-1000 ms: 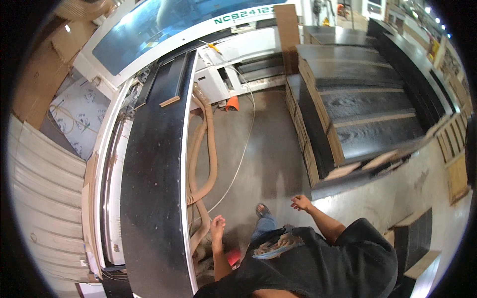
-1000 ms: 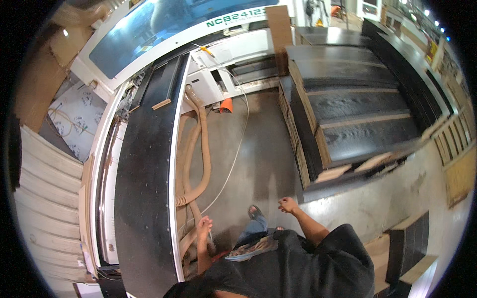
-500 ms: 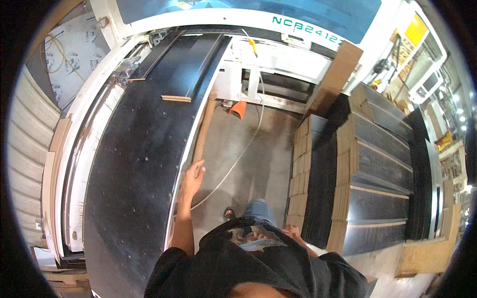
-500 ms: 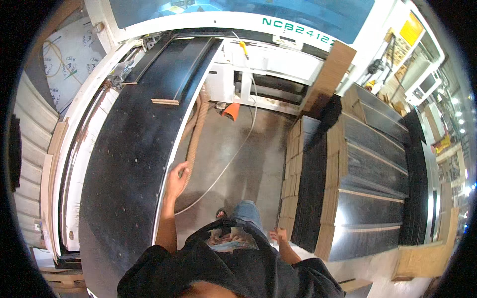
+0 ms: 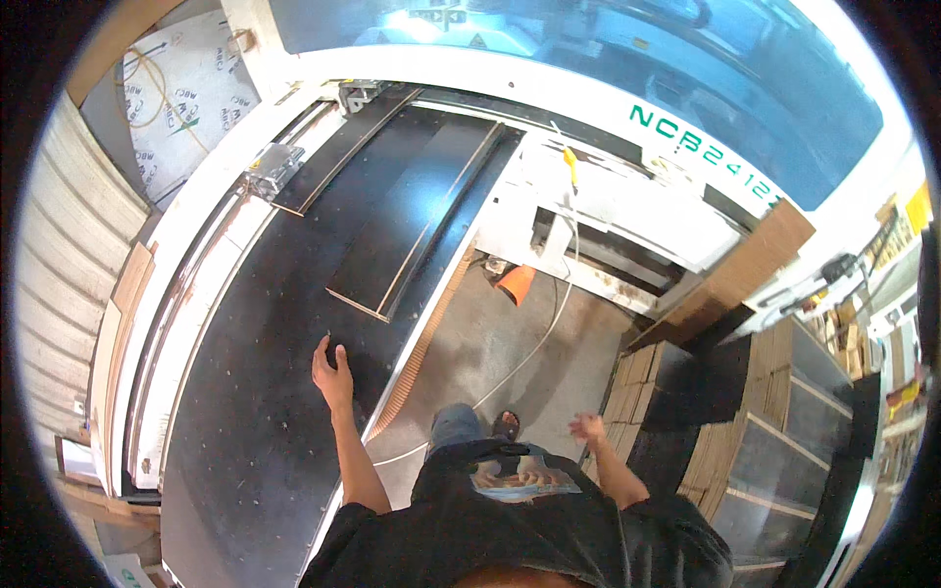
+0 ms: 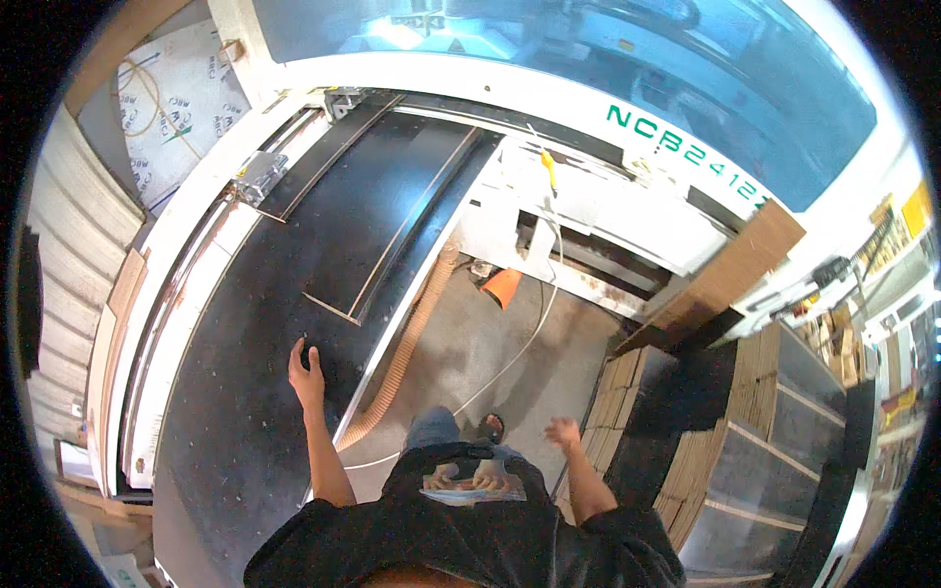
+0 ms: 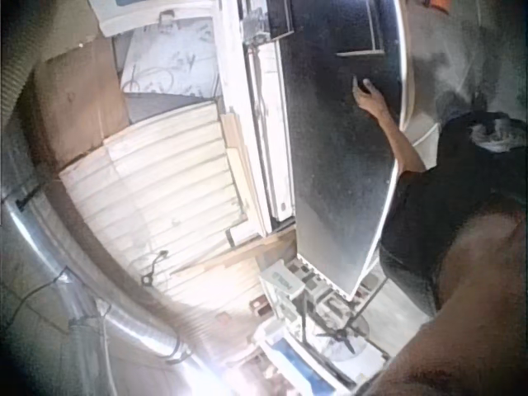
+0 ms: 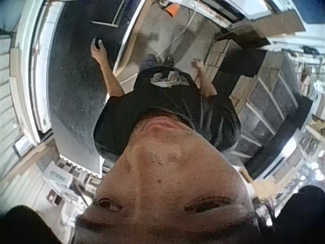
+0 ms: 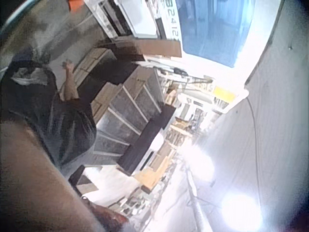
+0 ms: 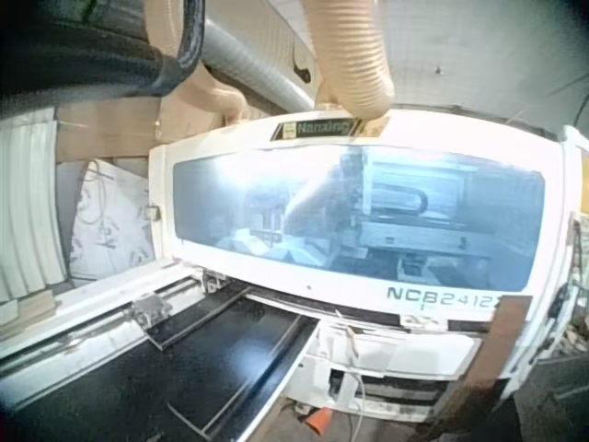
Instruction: The person picks up wood panels from a stack, places them onto a large woodworking machine bed, uses a yellow air gun to blow dust from the panels and machine surface, and moves panels to a stacking area on the floor.
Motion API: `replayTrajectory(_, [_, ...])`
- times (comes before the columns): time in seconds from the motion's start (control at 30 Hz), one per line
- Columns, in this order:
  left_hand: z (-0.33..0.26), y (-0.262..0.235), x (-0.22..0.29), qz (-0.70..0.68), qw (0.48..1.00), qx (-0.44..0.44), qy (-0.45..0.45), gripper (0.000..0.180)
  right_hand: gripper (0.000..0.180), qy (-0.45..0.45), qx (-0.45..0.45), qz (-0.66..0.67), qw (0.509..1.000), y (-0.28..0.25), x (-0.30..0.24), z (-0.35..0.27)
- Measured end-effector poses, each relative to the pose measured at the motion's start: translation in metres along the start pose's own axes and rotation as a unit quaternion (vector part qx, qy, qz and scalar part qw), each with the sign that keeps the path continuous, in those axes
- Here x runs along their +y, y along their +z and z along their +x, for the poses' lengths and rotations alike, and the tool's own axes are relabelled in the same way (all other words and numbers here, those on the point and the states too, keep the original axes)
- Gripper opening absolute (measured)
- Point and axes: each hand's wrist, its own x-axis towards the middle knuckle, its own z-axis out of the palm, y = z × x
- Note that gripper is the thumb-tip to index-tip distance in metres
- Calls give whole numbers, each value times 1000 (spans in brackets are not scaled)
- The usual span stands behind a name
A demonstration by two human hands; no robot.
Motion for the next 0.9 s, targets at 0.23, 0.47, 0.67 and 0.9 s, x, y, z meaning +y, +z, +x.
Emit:
replayTrajectory(0.23, [61,70,29,-119,983,63,-127,61,41,-147,14,-111,983,31,-268,114])
replayTrajectory(0.47, [126,104,26,-100,977,78,-174,40,39,-380,90,-363,846,74,-433,172])
replayTrajectory(0.67, [136,94,46,-29,976,60,-205,26,56,-491,274,-358,745,86,-565,232])
replayTrajectory(0.9, [140,106,41,-31,970,75,-229,20,51,-378,249,-486,747,74,-631,331])
